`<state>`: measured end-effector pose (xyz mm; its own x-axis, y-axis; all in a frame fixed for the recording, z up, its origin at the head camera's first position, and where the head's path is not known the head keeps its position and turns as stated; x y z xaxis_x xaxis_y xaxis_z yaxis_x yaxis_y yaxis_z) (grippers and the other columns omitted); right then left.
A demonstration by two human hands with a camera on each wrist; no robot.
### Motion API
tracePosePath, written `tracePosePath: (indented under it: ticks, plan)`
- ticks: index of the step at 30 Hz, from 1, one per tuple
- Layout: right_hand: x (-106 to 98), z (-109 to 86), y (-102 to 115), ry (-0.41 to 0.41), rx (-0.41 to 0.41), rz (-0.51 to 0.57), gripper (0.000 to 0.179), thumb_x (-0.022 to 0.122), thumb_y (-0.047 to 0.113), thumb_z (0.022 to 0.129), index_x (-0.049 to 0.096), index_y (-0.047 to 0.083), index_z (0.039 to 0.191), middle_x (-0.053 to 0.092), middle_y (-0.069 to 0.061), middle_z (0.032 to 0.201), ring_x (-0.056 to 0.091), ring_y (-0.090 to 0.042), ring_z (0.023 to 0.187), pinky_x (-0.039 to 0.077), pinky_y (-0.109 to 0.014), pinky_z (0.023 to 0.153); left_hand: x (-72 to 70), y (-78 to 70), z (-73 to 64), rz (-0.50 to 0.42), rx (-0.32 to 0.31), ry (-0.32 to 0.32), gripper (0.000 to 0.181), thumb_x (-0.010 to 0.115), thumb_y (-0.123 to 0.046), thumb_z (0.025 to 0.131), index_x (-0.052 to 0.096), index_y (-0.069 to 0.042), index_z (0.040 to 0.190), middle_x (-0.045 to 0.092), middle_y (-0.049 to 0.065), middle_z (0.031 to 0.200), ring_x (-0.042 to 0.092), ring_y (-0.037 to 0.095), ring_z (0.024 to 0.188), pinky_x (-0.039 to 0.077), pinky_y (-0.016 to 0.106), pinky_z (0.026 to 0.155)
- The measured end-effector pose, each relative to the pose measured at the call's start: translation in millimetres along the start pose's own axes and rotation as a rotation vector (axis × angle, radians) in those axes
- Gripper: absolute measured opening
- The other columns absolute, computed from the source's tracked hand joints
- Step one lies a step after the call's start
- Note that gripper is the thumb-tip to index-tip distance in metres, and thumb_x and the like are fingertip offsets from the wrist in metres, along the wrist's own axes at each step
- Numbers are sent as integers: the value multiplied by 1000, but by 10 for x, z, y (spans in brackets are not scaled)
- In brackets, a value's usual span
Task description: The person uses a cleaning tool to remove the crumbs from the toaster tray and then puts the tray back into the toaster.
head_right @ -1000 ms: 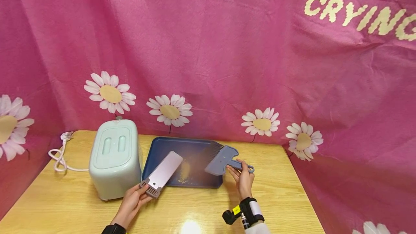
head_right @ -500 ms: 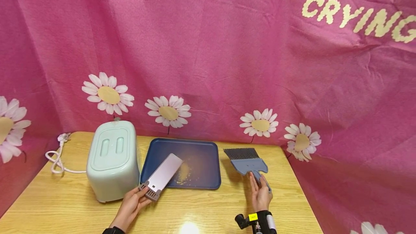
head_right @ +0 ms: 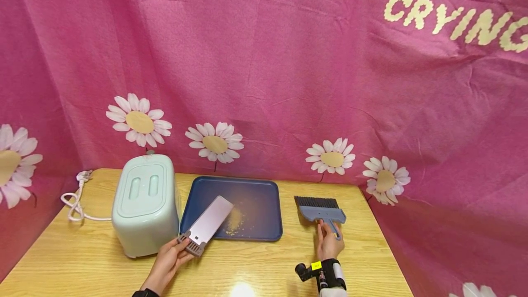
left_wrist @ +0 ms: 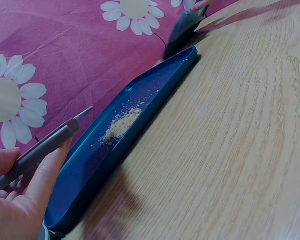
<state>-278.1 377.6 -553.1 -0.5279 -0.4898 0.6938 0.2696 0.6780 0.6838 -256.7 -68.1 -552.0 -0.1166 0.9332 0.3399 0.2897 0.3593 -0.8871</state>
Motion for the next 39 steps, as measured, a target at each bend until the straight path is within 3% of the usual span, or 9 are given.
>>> tracePosePath:
  ticks: [4,6,9,11,13,18,21,25,39]
  plan:
    - [-59,124,149,-83,-216,-434,44,64,-5,83,47,-6,124,68,-1,71,68,-8,64,55,-17,65,-5,-4,-6,6,-7,-7,47,42,-1,100,24,27,134,47,42,125,63,23,92,56,38,80]
    - [25,81,300,-125,-364,-762,30,68,2,81,56,-11,105,69,-13,72,69,-19,67,57,-28,65,-5,-2,-3,5,-8,-9,47,42,-1,100,24,27,134,47,42,125,63,24,93,56,39,80]
    - [181,-47,447,-180,-505,-1229,33,68,11,81,62,-14,102,66,-31,89,65,-43,81,53,-47,74,0,9,0,8,-7,-2,47,42,0,100,24,28,133,49,41,122,63,24,92,56,38,79]
    - [253,-98,445,-167,-517,-1449,36,65,14,83,61,-14,106,61,-37,102,56,-54,92,46,-59,78,1,15,3,6,-4,3,47,42,0,100,23,29,133,51,41,120,63,24,91,56,38,79]
    - [265,-95,366,-101,-464,-1568,37,62,14,86,59,-15,108,60,-38,102,55,-56,92,47,-61,77,0,16,2,4,-3,4,47,42,1,100,23,29,133,53,40,118,63,23,90,56,37,78]
    - [273,-93,173,40,-388,-1723,30,61,11,85,56,-18,88,60,-36,81,58,-53,81,48,-57,69,0,-13,-2,4,9,3,47,42,1,100,23,29,133,50,43,120,63,26,93,56,38,79]
    - [223,-69,105,38,-338,-1782,27,61,12,85,55,-13,78,59,-33,77,59,-51,79,49,-57,64,9,-34,2,11,15,5,47,42,1,100,23,29,132,49,42,121,62,26,95,56,39,80]
    - [153,-35,52,9,-294,-1856,26,59,12,85,56,-14,82,54,-34,85,57,-52,84,49,-58,64,4,-42,13,23,9,-3,46,41,0,100,24,29,132,55,36,116,63,22,92,56,36,78]
    - [107,-67,-73,43,-406,-1937,28,52,7,86,55,-18,76,47,-33,83,53,-50,83,49,-57,60,-29,-54,-4,19,14,-10,47,42,-1,101,24,28,133,55,35,117,63,20,90,57,35,77]
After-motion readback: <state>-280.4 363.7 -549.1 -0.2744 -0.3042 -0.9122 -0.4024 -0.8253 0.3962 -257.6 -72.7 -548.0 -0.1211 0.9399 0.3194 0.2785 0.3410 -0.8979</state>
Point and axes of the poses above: each hand's wrist, its own z-axis towards the middle knuckle, its own x-axis out of the palm, y = z × x, the point moved 9 cm from there along z, towards the middle knuckle
